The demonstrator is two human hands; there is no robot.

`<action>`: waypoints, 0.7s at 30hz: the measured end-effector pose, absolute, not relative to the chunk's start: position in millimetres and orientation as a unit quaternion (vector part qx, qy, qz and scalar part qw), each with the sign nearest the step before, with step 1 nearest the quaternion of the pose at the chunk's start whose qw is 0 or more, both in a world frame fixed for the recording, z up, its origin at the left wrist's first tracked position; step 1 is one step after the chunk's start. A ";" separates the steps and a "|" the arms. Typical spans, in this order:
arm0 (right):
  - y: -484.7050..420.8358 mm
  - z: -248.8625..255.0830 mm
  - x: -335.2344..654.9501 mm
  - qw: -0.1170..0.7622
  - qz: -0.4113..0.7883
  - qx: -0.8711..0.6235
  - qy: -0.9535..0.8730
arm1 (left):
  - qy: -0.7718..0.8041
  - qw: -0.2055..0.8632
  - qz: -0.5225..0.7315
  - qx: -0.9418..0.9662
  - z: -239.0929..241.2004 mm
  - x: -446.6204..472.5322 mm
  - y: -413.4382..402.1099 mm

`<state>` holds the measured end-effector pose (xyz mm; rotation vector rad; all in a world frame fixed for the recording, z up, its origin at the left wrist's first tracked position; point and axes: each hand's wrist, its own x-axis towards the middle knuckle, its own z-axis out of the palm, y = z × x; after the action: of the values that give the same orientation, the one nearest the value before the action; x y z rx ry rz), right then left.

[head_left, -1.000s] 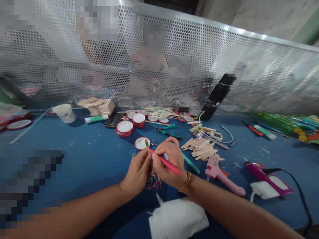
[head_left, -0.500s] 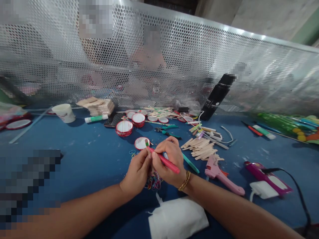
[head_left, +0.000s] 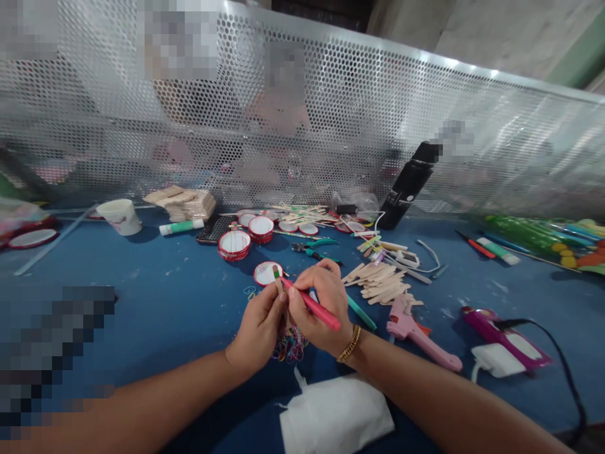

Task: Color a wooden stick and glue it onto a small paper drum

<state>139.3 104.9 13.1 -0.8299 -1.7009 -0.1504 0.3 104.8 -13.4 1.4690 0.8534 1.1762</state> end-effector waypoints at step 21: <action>104.2 12.2 139.1 0.567 -0.067 -0.361 -0.738 | 0.351 0.516 0.491 0.608 -12.5 1.1 103.4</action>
<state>139.1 104.2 12.2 -0.8480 -1.7344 -0.1564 1.1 103.4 -12.5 1.4593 0.8438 1.1804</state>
